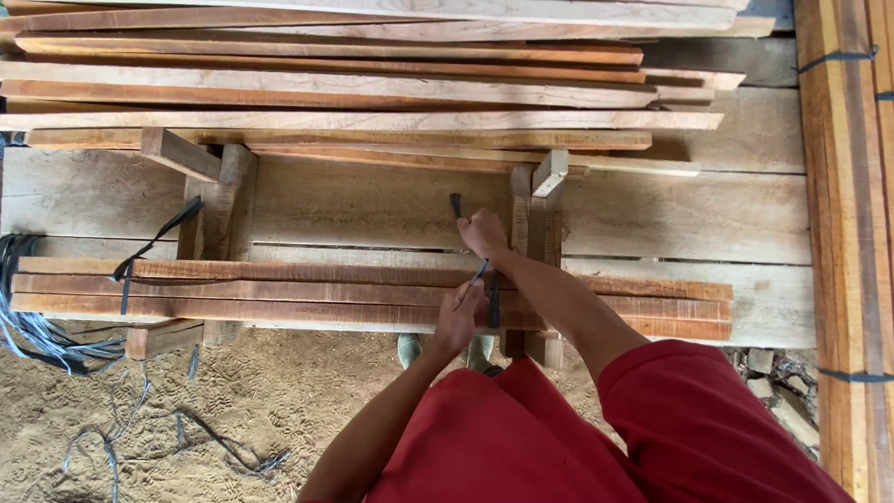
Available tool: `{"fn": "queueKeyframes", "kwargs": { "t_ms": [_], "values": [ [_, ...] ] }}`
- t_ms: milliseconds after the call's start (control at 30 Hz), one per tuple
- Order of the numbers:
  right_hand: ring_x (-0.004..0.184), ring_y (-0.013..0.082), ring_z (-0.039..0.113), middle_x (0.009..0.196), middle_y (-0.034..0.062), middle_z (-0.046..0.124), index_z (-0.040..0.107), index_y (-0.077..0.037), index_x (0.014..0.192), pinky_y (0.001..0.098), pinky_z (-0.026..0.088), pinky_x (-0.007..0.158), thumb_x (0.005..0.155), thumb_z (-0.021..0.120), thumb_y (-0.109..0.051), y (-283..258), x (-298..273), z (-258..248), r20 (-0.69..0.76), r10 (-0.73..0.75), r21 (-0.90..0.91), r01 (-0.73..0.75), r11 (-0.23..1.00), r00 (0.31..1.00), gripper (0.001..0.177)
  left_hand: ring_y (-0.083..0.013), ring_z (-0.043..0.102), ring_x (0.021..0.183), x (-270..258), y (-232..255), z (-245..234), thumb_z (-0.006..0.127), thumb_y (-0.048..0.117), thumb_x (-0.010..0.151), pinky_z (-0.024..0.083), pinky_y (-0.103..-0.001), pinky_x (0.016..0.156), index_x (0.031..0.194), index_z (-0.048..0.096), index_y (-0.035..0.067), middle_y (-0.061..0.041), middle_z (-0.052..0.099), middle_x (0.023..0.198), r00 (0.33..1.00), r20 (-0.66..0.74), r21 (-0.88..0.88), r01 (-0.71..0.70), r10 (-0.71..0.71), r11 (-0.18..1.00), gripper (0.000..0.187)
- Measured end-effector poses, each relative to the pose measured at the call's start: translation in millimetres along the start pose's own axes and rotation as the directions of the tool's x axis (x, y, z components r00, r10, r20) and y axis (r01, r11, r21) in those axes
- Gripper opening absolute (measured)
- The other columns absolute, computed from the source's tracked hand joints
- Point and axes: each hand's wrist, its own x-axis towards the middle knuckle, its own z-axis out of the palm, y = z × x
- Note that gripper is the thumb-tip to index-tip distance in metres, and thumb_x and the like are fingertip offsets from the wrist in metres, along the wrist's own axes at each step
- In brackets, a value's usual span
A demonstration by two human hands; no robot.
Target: Tying together bundles of thin wood planks using plastic straps.
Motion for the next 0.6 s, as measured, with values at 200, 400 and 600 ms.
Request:
{"fn": "queueKeyframes", "kwargs": {
  "t_ms": [200, 400, 600],
  "values": [
    [0.100, 0.0492, 0.072, 0.096, 0.0340, 0.072, 0.073, 0.010, 0.091, 0.0570, 0.059, 0.089, 0.090, 0.058, -0.030, -17, -9, -12, -0.101, -0.087, -0.110, 0.076, 0.991, 0.991, 0.042, -0.0302, 0.065, 0.118, 28, -93, -10, 0.057, 0.035, 0.111, 0.044, -0.058, 0.112, 0.120, 0.077, 0.003, -0.019, 0.077, 0.106, 0.987, -0.069, -0.014, 0.143, -0.144, 0.990, 0.039],
    [0.094, 0.0492, 0.072, 0.088, 0.0319, 0.074, 0.077, 0.008, 0.083, 0.0579, 0.056, 0.086, 0.098, 0.044, -0.036, 8, 15, 3, -0.123, -0.323, -0.355, 0.262, 0.897, 0.938, 0.056, -0.0069, 0.041, 0.053, 31, 1, -12, 0.042, 0.024, 0.117, 0.051, -0.033, 0.067, 0.079, 0.069, 0.008, -0.003, 0.054, 0.058, 0.995, 0.097, 0.063, -0.043, 0.037, 0.997, 0.050],
    [0.111, 0.0453, 0.071, 0.101, 0.0330, 0.074, 0.074, 0.010, 0.091, 0.0583, 0.054, 0.093, 0.089, 0.049, -0.042, 10, 22, 14, -0.067, 0.022, 0.018, -0.021, 1.000, 0.998, 0.057, -0.0112, 0.041, 0.068, 17, -43, -26, 0.045, 0.019, 0.117, 0.044, -0.029, 0.075, 0.073, 0.053, 0.011, 0.001, 0.043, 0.067, 0.993, 0.093, -0.131, -0.057, 0.069, 0.990, 0.046]
  ]
}}
